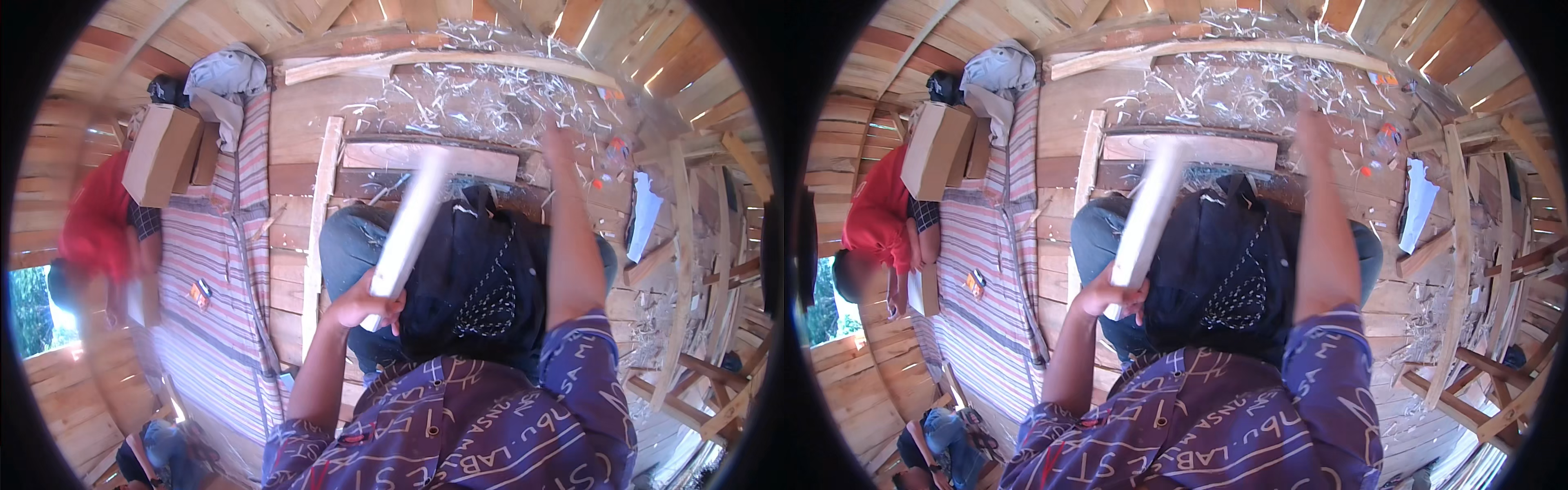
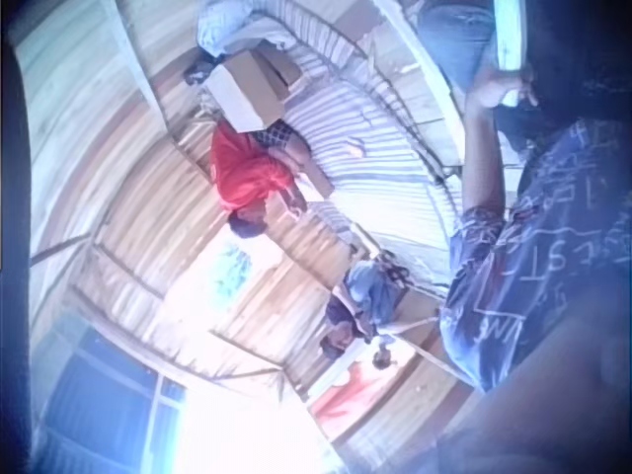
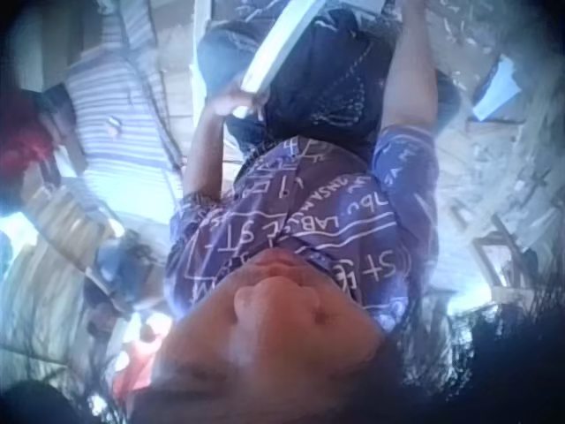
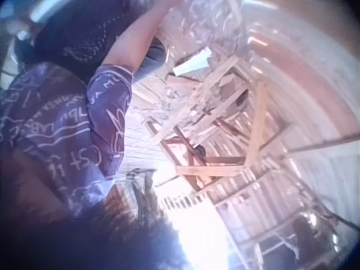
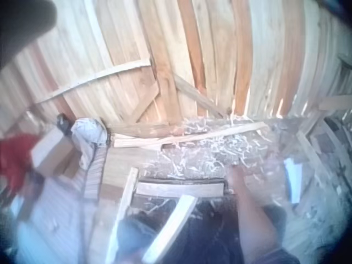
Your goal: The person carves a piece of wood with a knife, holding the plank in one hand and shaving off thin strips with the other to smooth the surface.
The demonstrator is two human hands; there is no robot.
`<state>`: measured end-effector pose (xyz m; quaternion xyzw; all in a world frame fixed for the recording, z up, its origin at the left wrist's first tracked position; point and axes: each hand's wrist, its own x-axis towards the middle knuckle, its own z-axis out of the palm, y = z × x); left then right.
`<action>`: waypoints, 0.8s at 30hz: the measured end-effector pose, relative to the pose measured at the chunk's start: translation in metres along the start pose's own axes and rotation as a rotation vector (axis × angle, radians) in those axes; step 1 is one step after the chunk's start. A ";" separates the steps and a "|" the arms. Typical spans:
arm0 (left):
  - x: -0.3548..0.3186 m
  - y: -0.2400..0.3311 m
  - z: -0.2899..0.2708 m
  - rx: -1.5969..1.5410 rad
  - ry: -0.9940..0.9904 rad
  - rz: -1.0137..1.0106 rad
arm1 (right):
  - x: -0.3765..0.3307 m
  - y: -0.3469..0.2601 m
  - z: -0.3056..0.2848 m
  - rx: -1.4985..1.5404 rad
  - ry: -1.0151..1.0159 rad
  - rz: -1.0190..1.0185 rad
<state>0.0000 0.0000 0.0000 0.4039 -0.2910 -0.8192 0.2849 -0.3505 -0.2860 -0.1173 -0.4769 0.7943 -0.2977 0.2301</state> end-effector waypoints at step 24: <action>0.025 -0.002 0.040 0.333 0.366 0.155 | -0.184 -0.072 -0.051 -0.267 -0.469 -1.029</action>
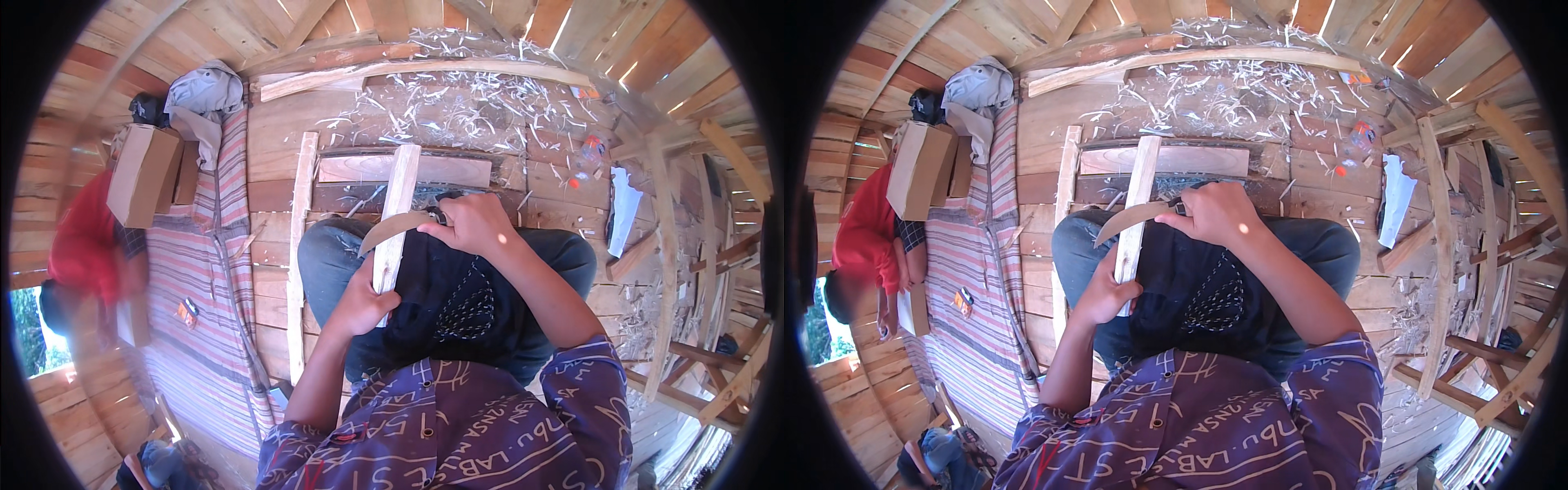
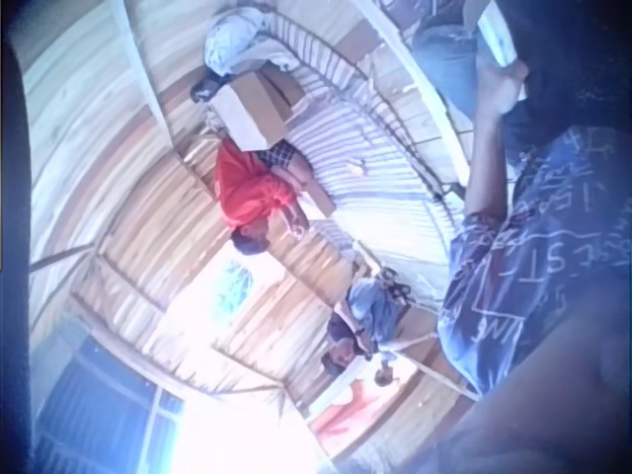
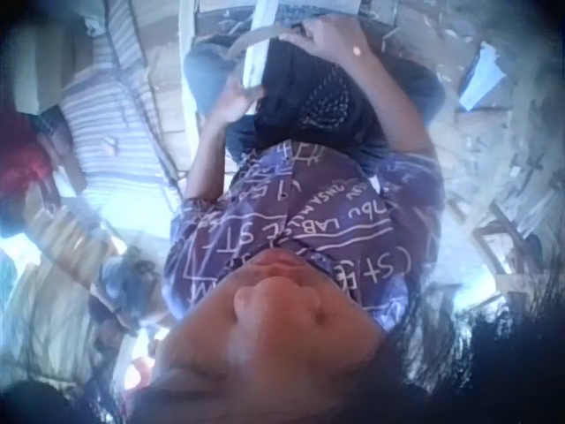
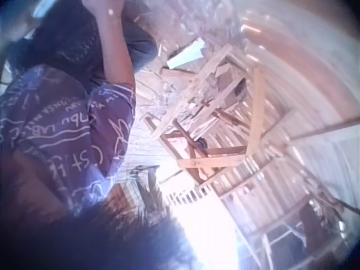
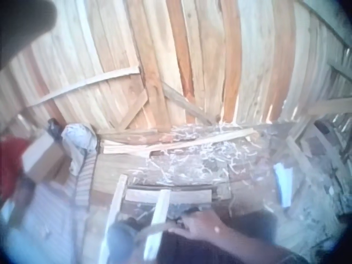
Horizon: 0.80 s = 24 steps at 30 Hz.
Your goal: The person carves a piece of wood with a knife, holding the plank in one hand and shaving off thin strips with the other to smooth the surface.
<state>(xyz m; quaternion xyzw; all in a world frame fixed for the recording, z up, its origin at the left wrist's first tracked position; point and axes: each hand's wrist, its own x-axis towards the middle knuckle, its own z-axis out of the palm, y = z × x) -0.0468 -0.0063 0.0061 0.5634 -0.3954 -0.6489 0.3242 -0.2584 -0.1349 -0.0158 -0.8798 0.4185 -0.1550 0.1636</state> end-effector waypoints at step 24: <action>-0.007 -0.007 0.015 0.185 0.124 0.052 | -0.082 0.020 -0.038 0.325 0.047 0.633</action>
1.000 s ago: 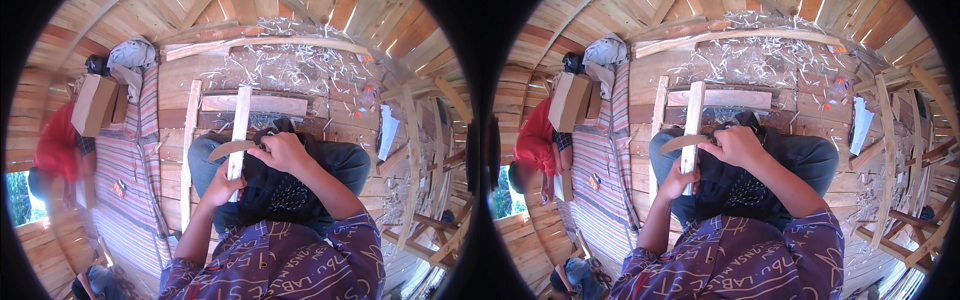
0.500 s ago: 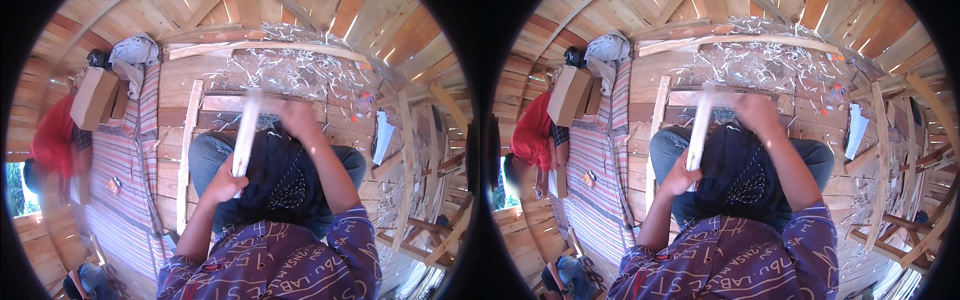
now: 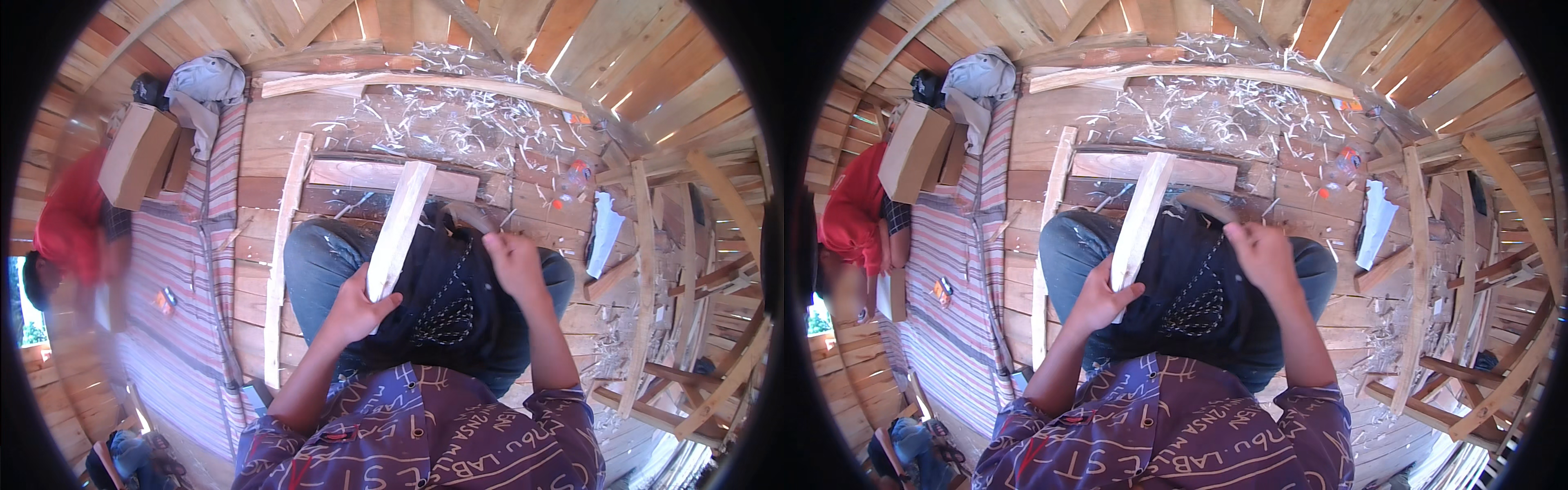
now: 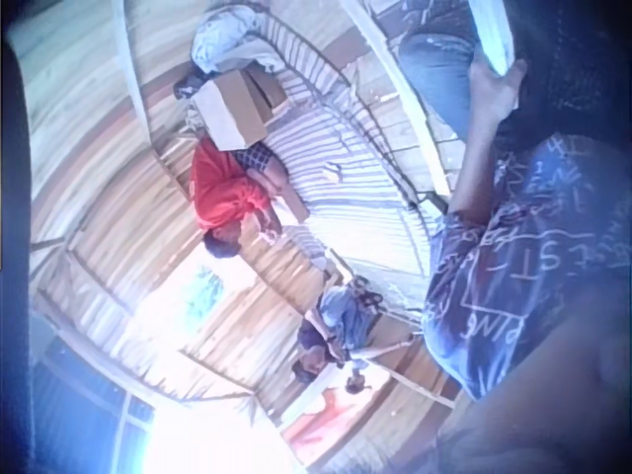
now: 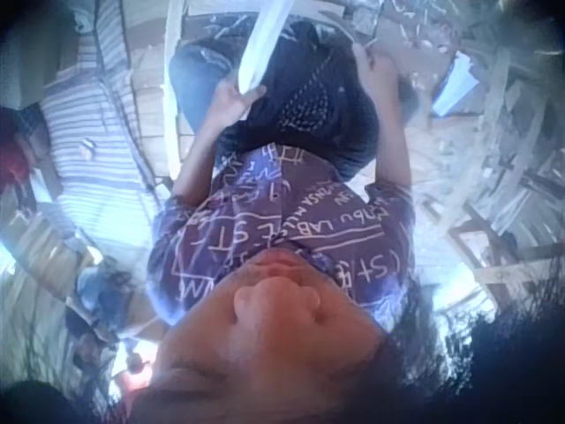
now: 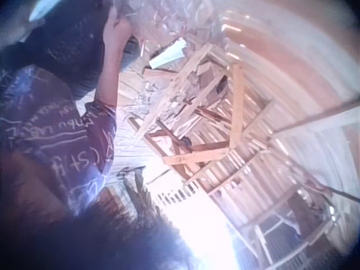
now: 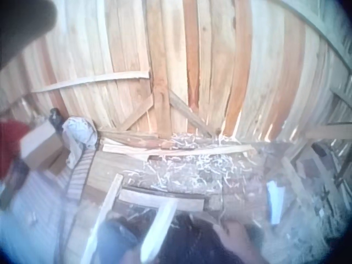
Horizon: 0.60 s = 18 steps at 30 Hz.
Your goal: The person carves a piece of wood with a knife, holding the plank in one hand and shaving off thin strips with the other to smooth the surface.
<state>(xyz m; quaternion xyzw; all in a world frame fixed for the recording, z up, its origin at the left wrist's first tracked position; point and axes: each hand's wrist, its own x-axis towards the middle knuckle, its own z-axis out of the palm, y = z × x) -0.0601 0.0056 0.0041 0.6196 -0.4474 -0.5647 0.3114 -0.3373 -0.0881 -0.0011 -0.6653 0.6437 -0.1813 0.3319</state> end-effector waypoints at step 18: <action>-0.027 -0.008 0.023 0.352 0.096 0.059 | 0.132 0.090 -0.079 -0.484 0.263 0.287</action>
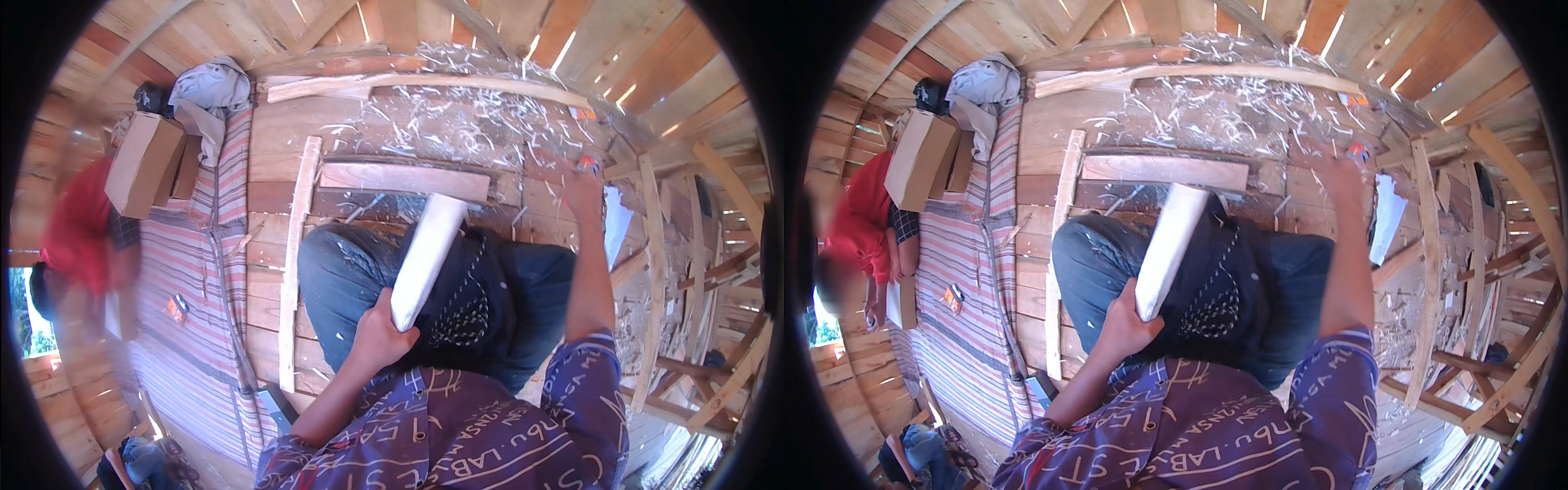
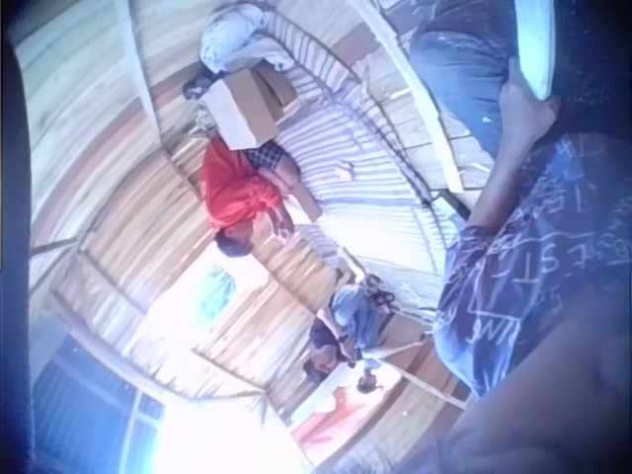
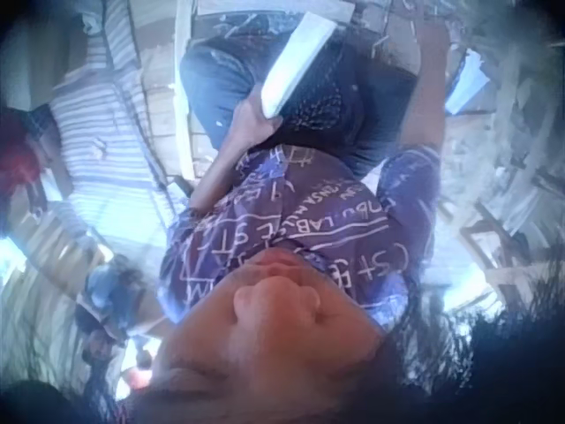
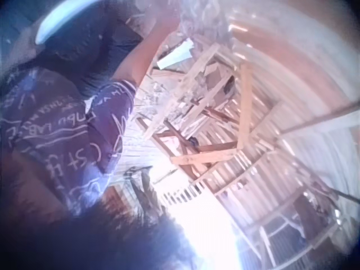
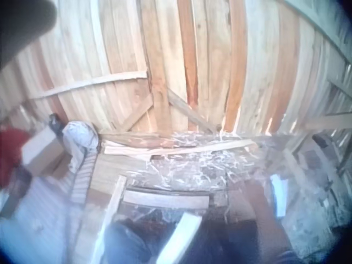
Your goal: The person carves a piece of wood with a knife, holding the plank in one hand and shaving off thin strips with the other to smooth the surface.
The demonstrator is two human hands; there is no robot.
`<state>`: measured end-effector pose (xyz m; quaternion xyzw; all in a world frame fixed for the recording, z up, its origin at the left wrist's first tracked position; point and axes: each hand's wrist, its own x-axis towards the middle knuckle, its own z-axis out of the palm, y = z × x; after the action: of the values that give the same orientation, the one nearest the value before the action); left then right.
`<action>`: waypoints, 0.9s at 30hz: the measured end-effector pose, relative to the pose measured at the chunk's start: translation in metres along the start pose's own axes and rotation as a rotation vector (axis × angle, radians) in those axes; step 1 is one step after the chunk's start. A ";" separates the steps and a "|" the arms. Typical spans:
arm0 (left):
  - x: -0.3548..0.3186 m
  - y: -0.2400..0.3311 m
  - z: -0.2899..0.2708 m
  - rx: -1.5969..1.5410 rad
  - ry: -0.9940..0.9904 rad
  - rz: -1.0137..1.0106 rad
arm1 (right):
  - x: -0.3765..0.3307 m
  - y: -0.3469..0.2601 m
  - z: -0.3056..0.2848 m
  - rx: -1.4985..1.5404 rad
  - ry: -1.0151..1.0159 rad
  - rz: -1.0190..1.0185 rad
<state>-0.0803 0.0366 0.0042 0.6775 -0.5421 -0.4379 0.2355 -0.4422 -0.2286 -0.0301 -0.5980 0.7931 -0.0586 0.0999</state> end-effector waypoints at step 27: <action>0.017 0.000 -0.049 -0.364 -0.069 0.019 | -0.212 -0.143 -0.006 0.642 -0.280 -0.637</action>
<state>-0.0386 0.0134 0.0233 0.6028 -0.4681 -0.5497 0.3397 -0.2534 -0.0650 0.0244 -0.7526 0.4908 -0.2473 0.3626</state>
